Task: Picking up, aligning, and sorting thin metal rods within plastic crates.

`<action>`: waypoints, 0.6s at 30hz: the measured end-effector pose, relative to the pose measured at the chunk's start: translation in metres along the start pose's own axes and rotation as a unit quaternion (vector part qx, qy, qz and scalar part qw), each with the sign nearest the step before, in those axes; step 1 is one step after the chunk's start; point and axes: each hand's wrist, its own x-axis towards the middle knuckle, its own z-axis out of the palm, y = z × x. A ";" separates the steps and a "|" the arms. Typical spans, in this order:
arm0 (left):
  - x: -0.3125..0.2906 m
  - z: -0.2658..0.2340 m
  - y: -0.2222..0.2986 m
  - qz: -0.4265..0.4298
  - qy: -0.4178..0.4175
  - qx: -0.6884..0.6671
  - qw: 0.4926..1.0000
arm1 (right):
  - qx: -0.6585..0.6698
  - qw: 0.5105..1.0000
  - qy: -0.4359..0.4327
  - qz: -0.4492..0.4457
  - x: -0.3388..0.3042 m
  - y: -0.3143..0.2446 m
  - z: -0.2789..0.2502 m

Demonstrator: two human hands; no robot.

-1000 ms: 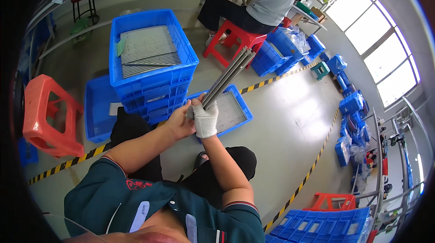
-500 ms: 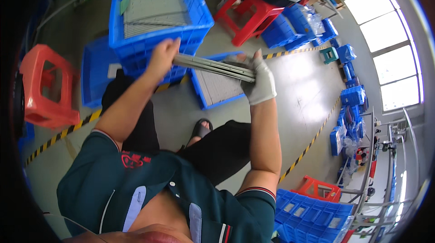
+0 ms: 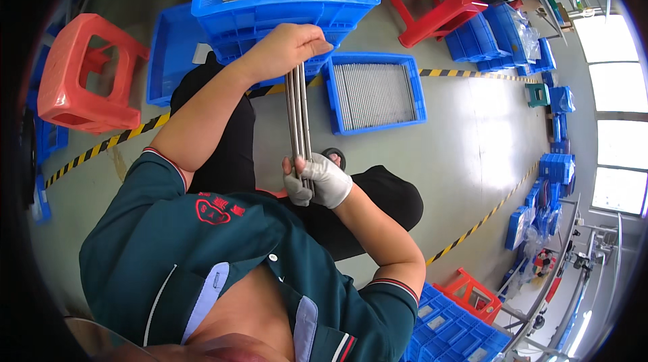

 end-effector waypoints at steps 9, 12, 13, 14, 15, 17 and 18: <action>-0.005 -0.018 -0.003 0.174 0.286 -0.030 0.942 | -0.517 0.727 0.411 -0.188 -0.035 -0.068 -0.013; -0.016 -0.018 0.004 0.115 0.256 -0.089 0.956 | -0.488 0.720 0.419 -0.260 -0.044 -0.087 -0.009; -0.018 -0.016 0.005 0.078 0.228 -0.121 0.963 | -0.493 0.711 0.419 -0.275 -0.046 -0.092 -0.010; -0.019 -0.014 0.007 0.059 0.222 -0.139 0.963 | -0.474 0.714 0.430 -0.285 -0.045 -0.093 -0.011; -0.019 -0.013 0.005 0.062 0.220 -0.134 0.964 | -0.454 0.717 0.440 -0.294 -0.045 -0.094 -0.013; -0.018 -0.012 -0.001 -0.009 0.150 -0.223 0.963 | -0.422 0.731 0.448 -0.294 -0.045 -0.094 -0.018; -0.018 -0.012 -0.002 -0.043 0.129 -0.267 0.954 | -0.390 0.746 0.457 -0.288 -0.044 -0.093 -0.020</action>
